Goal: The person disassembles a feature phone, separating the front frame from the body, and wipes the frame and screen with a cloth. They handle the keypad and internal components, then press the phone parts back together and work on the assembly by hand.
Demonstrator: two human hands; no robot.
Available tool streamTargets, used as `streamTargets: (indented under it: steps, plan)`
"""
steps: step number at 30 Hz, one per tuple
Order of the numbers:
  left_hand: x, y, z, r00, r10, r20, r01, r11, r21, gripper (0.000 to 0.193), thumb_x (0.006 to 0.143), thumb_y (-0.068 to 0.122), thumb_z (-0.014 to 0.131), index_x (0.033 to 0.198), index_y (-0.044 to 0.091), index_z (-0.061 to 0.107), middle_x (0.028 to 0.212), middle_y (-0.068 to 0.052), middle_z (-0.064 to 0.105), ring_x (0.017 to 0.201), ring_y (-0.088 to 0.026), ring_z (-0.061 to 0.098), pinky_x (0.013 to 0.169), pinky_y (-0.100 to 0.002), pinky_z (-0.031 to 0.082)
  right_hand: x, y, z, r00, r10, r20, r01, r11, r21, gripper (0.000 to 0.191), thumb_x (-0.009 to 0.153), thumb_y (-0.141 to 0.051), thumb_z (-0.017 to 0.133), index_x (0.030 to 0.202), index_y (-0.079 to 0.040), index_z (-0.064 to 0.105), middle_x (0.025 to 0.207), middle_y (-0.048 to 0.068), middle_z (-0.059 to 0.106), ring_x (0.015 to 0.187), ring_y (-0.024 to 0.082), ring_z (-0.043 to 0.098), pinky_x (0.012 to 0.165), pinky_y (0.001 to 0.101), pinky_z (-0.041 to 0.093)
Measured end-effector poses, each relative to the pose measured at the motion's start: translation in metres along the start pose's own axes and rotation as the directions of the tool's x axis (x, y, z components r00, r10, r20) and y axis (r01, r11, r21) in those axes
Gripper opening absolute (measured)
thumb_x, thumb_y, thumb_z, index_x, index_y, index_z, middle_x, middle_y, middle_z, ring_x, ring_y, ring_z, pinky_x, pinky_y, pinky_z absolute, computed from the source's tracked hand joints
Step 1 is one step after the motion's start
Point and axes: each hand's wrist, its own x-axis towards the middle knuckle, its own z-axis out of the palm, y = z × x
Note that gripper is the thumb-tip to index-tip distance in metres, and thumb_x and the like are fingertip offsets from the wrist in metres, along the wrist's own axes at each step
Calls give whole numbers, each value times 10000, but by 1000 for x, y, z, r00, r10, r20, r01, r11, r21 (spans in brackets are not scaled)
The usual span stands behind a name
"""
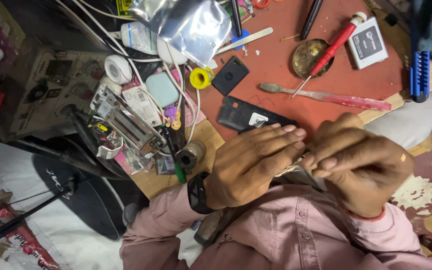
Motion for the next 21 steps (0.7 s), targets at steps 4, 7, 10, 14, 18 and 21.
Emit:
streamTargets:
  steps: [4, 7, 10, 14, 18, 21]
  plan:
    - [0, 1, 0, 1000, -6, 4, 6, 1000, -15, 255, 1016, 38, 731, 1253, -17, 656, 1300, -156, 686, 1229, -313, 716, 1098, -431, 606, 7, -10, -3, 986, -123, 109, 148, 955, -256, 143, 886, -84, 777, 937, -62, 644, 901, 101, 743, 828, 181, 669, 714, 285, 562]
    - [-1, 0, 1, 1000, -1, -9, 1, 1000, 3, 249, 1019, 25, 733, 1254, -16, 661, 1297, -153, 690, 1226, -308, 718, 1097, -427, 606, 10, -13, -5, 970, -169, 175, 224, 902, -368, 135, 850, -30, 770, 919, -61, 658, 892, 103, 741, 829, 210, 663, 737, 317, 558]
    - [-3, 0, 2, 1000, -21, 0, 21, 1000, -6, 260, 1017, -3, 710, 1271, -9, 654, 1306, -150, 693, 1250, -303, 715, 1078, -399, 596, 13, -15, -10, 946, -211, 245, 293, 878, -378, 132, 824, -18, 750, 906, -64, 657, 898, 95, 744, 832, 223, 655, 747, 330, 565]
    - [-5, -2, 4, 999, -44, 4, 45, 995, -85, 270, 1055, -25, 685, 1313, 0, 611, 1389, -160, 653, 1285, -293, 678, 1144, -412, 569, 15, -17, -12, 921, -254, 296, 364, 832, -419, 169, 832, -3, 787, 905, -46, 640, 909, 118, 726, 821, 219, 659, 745, 334, 565]
    - [-7, -5, 3, 999, -29, 41, 36, 985, -169, 324, 1053, -1, 672, 1354, -16, 553, 1422, -196, 608, 1346, -345, 637, 1167, -454, 534, 15, -20, -11, 929, -227, 291, 339, 839, -426, 161, 828, 7, 753, 910, -58, 631, 920, 113, 736, 857, 227, 693, 773, 339, 572]
    - [-7, -7, 4, 1000, -20, 18, 25, 964, -263, 316, 1035, 35, 665, 1309, 5, 510, 1392, -223, 592, 1330, -381, 621, 1166, -501, 524, 14, -22, -13, 942, -202, 266, 306, 843, -442, 181, 809, -4, 771, 913, -67, 637, 923, 112, 740, 861, 223, 694, 781, 337, 576]
